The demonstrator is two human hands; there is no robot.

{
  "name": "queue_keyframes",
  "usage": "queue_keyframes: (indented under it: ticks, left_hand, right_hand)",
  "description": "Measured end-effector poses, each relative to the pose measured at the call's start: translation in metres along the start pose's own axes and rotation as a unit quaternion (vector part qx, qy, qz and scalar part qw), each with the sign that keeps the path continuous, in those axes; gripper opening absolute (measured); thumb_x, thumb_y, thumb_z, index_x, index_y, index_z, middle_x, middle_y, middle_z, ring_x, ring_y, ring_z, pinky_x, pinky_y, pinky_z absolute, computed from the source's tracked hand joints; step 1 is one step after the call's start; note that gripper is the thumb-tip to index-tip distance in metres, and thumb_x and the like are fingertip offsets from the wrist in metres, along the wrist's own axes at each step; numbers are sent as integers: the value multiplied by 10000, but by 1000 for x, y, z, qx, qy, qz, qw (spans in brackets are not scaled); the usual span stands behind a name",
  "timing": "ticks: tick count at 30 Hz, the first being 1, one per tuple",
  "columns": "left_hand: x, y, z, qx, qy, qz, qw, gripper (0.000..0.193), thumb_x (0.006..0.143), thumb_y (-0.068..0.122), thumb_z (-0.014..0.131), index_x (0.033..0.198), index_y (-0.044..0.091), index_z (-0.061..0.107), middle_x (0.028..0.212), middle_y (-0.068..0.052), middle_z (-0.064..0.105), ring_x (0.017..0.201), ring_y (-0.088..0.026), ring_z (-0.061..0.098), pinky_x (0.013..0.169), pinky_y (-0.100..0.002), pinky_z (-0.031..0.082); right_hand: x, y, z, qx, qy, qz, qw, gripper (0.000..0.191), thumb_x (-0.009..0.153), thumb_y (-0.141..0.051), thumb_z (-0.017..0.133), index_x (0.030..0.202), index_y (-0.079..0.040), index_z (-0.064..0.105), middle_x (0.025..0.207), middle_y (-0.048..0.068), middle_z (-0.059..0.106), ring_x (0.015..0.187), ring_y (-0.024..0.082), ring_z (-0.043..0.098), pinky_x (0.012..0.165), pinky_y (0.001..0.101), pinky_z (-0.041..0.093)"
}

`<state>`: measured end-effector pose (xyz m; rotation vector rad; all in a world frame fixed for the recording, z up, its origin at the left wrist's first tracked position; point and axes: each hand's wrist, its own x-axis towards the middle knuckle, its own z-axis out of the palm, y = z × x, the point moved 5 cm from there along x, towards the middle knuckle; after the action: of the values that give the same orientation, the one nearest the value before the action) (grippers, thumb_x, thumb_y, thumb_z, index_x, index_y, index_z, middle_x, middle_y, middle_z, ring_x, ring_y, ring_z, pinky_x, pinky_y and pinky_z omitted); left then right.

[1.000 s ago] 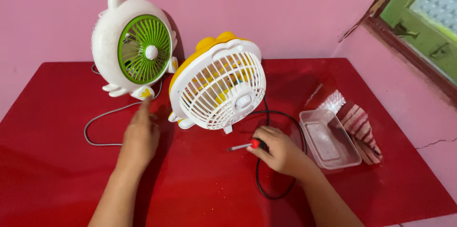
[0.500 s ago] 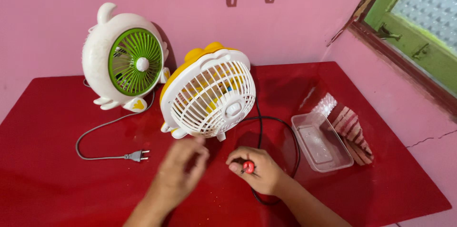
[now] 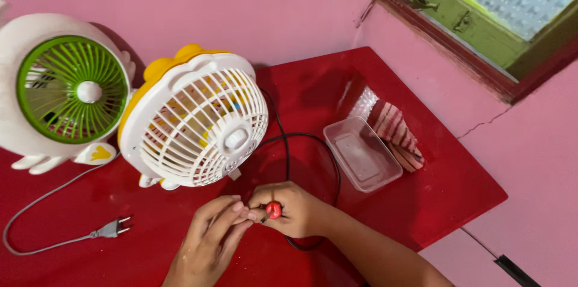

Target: The person uses a screwdriver to remove screws from the front grille and side casing of a small electric fan. They separate the front grille, then remove the side cover to expose the fan blades and motor housing. The disassembled parts are placed on the red table.

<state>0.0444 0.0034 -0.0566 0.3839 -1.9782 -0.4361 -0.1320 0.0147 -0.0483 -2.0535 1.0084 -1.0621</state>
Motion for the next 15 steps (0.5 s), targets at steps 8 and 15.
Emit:
queue_keyframes:
  ticks: [8,15]
  left_hand:
    - [4,-2,-9,52,4,-33,998,645,772,37,844,1340,105,548,1280,-157,628,1127,-283,709,896,-354,612]
    - [-9,-9,-38,188,158,-62,967,568,741,-30,862,1226,83,587,1188,-138,628,1059,-273,690,929,-367,585]
  right_hand:
    - [0,-14,-63,-247,66,38,966,112,864,-96,718,965,-54,694,916,123,714,857,324,681,750,410,525]
    - [-41,25,-150,-344,244,331,844,237,871,-209,696,1061,-68,714,877,204,719,847,405,689,724,490,527]
